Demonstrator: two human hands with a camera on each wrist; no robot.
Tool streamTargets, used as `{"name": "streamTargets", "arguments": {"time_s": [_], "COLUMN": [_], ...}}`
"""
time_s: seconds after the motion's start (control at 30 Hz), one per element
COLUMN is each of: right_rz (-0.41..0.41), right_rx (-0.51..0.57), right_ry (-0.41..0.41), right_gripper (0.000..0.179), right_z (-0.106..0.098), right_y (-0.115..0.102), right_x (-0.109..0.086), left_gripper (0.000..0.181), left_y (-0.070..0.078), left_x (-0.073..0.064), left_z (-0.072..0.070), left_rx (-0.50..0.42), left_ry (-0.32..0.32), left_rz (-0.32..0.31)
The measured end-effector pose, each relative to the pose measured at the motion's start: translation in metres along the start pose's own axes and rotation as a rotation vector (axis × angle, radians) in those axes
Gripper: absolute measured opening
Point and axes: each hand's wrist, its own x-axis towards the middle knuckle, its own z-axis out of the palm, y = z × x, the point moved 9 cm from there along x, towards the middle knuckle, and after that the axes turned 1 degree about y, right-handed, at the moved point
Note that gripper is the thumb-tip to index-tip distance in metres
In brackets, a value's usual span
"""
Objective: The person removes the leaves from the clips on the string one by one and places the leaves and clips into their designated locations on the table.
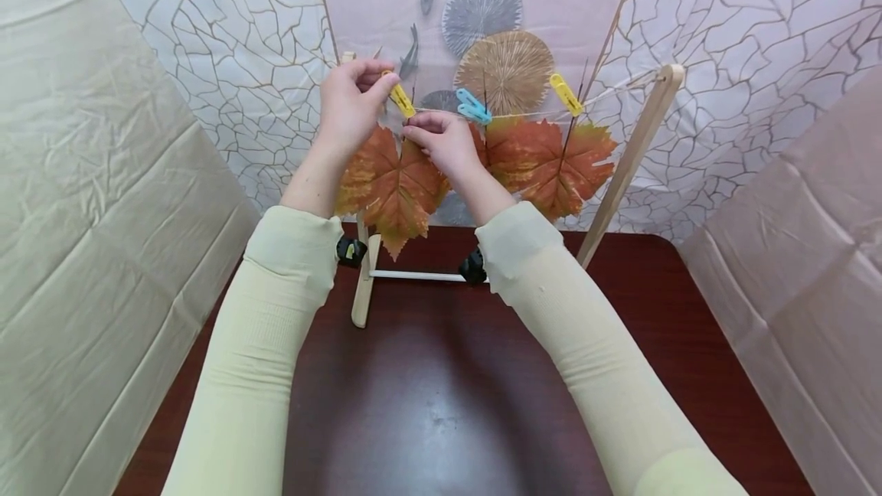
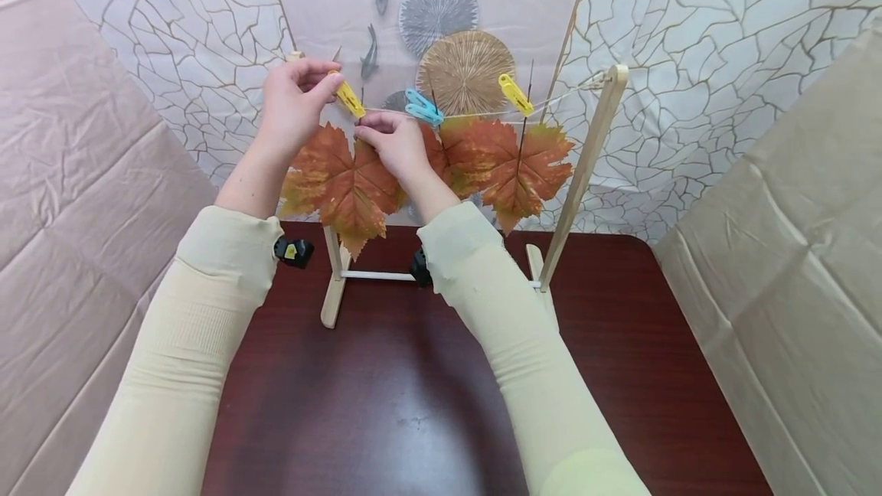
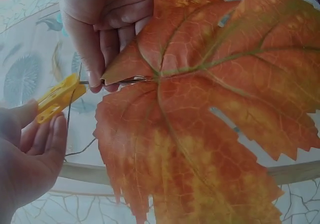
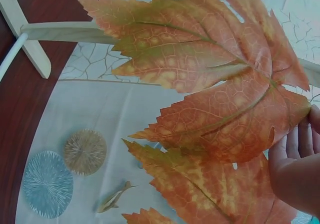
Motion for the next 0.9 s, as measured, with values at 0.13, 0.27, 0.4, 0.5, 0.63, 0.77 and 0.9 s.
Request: {"name": "streamTargets", "arguments": {"time_s": [0.13, 0.27, 0.4, 0.5, 0.63, 0.77, 0.9], "right_rz": [0.003, -0.004, -0.012, -0.011, -0.003, -0.03, -0.066], "right_rx": [-0.006, -0.01, -0.017, -0.013, -0.006, -0.027, -0.035], "right_ry": [0.009, 0.004, 0.005, 0.002, 0.003, 0.01, -0.012], "right_gripper": [0.025, 0.025, 0.023, 0.021, 0.015, 0.01, 0.015], "right_z": [-0.002, -0.002, -0.003, -0.003, -0.004, -0.008, -0.011], "right_y": [0.002, 0.003, 0.006, 0.009, 0.014, 0.015, 0.015], "right_x": [-0.001, -0.002, -0.004, -0.004, -0.007, -0.011, -0.015], "left_gripper": [0.022, 0.021, 0.019, 0.018, 0.018, 0.018, 0.018], "left_y": [0.005, 0.013, 0.016, 0.012, 0.001, -0.013, -0.025], "left_x": [-0.001, -0.004, -0.006, -0.008, -0.01, -0.012, -0.016], "left_z": [-0.01, -0.021, -0.028, -0.032, -0.036, -0.04, -0.045], "left_rx": [-0.137, -0.255, -0.301, -0.32, -0.306, -0.316, -0.316], "left_ry": [0.095, 0.173, 0.2, 0.203, 0.212, 0.217, 0.208], "left_rz": [0.045, 0.091, 0.102, 0.087, 0.069, 0.041, 0.015]}}
